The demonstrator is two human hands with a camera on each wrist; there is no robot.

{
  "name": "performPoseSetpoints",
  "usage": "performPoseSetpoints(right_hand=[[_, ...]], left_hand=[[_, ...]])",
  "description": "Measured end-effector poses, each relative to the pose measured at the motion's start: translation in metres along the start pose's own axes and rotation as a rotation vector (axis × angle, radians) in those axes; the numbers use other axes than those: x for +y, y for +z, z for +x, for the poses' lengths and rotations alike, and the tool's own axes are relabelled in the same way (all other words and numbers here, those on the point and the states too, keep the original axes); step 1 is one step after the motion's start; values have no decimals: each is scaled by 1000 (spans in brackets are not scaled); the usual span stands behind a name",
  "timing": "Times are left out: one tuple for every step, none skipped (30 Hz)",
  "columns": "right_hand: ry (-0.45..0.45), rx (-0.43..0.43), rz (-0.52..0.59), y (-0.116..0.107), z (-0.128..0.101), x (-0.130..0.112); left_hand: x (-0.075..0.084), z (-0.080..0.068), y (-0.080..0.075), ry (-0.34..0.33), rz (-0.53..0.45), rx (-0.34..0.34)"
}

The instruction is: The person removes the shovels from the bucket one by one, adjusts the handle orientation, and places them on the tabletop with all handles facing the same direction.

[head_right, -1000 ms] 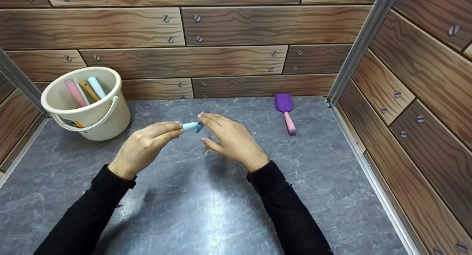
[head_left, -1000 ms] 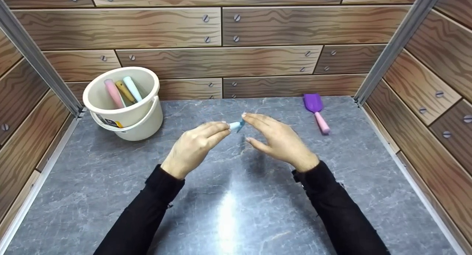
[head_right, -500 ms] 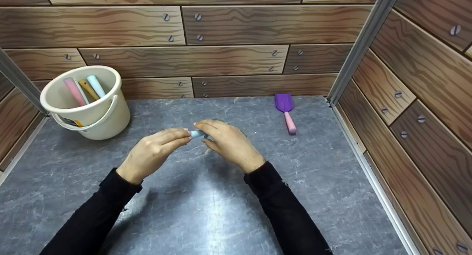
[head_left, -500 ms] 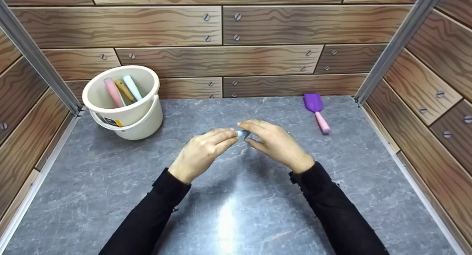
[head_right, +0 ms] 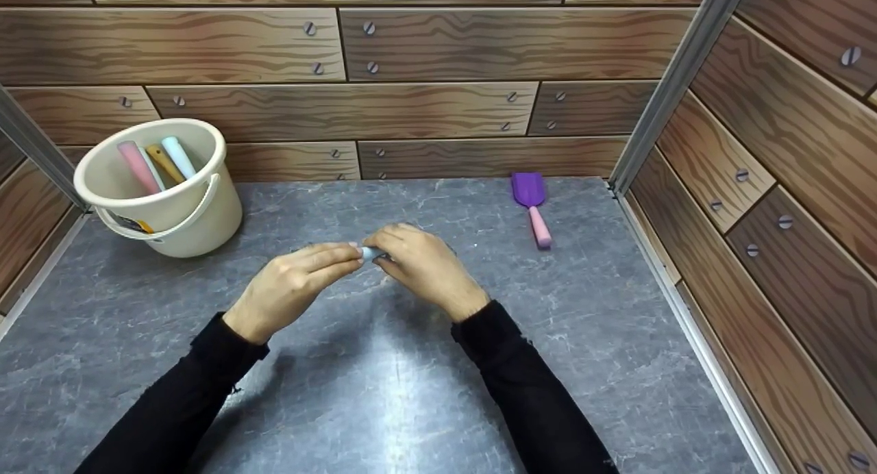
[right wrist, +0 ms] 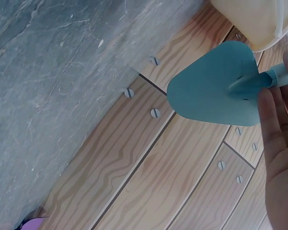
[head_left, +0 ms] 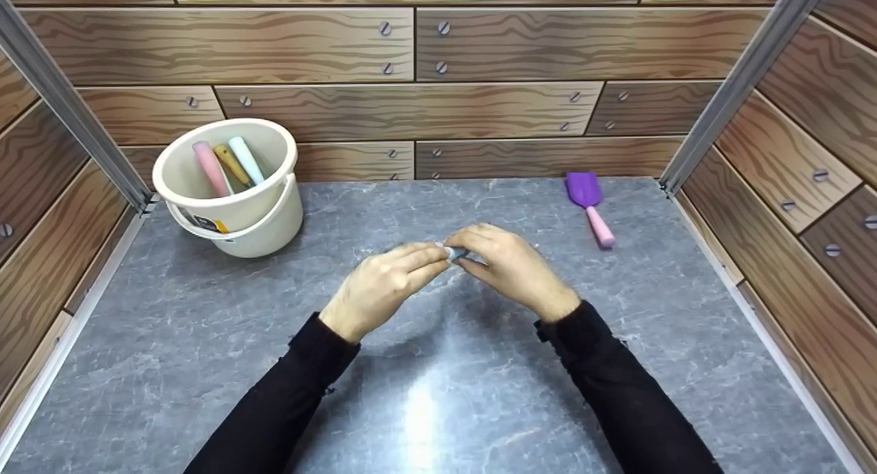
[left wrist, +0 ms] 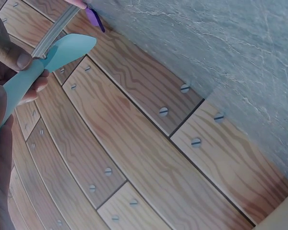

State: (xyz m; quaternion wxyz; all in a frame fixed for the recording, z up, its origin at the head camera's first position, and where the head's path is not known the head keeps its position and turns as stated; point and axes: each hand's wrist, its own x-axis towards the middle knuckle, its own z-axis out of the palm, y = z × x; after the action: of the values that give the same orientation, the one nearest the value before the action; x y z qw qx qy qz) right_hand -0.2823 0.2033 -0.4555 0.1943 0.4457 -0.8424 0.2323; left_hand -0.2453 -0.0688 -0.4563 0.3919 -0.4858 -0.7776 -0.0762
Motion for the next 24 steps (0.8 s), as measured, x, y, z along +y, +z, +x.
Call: performPoseSetpoints(right_hand=[[-6, 9, 10, 0, 0, 0], [-12, 18, 19, 0, 0, 0], [-16, 26, 28, 1, 0, 1], [-19, 32, 38, 1, 0, 1], [-20, 37, 50, 1, 0, 1], [-21, 40, 60, 2, 0, 2], [-20, 41, 69, 2, -1, 2], [-18, 41, 76, 2, -1, 2], [-17, 41, 82, 3, -1, 2], [-17, 41, 84, 3, -1, 3], [-18, 41, 85, 4, -2, 3], [-19, 41, 82, 4, -2, 3], [-21, 41, 78, 4, -2, 3], [-25, 43, 73, 4, -2, 3], [-28, 45, 67, 4, -2, 3], [-30, 47, 61, 4, -2, 3], [-30, 48, 56, 3, -2, 3], [-31, 49, 50, 3, -2, 3], [-31, 50, 45, 3, -2, 3], [-32, 51, 39, 2, -1, 3], [-33, 52, 32, 2, -1, 3], [-34, 52, 25, 2, -1, 3], [-38, 53, 17, 1, -1, 3], [-43, 55, 9, 1, 0, 2]], left_hand=[[0, 0, 0, -1, -3, 3], [0, 0, 0, -2, -5, 5], [0, 0, 0, -3, -7, 8], [0, 0, 0, -3, -9, 10], [0, 0, 0, -3, -9, 11], [0, 0, 0, -2, -8, 12], [0, 0, 0, -1, -8, 12], [0, -1, 1, 0, -8, 11], [0, -1, 1, 0, -8, 10], [0, -1, 2, 0, -9, 9], [0, -2, 3, -1, -12, 8], [0, -2, 3, -3, -14, 8], [0, -2, 3, -5, -17, 7], [0, -2, 4, -7, -21, 8], [0, -2, 3, -9, -23, 9], [0, -2, 4, -11, -28, 11], [0, -2, 3, -15, -31, 13], [0, -1, 3, -18, -34, 16], [0, -1, 3, -22, -38, 19], [0, -1, 2, -26, -43, 23], [0, -1, 2, -30, -47, 28], [0, 0, 2, -33, -51, 33], [0, 0, 2, -36, -54, 38], [0, 0, 2, -39, -58, 43]])
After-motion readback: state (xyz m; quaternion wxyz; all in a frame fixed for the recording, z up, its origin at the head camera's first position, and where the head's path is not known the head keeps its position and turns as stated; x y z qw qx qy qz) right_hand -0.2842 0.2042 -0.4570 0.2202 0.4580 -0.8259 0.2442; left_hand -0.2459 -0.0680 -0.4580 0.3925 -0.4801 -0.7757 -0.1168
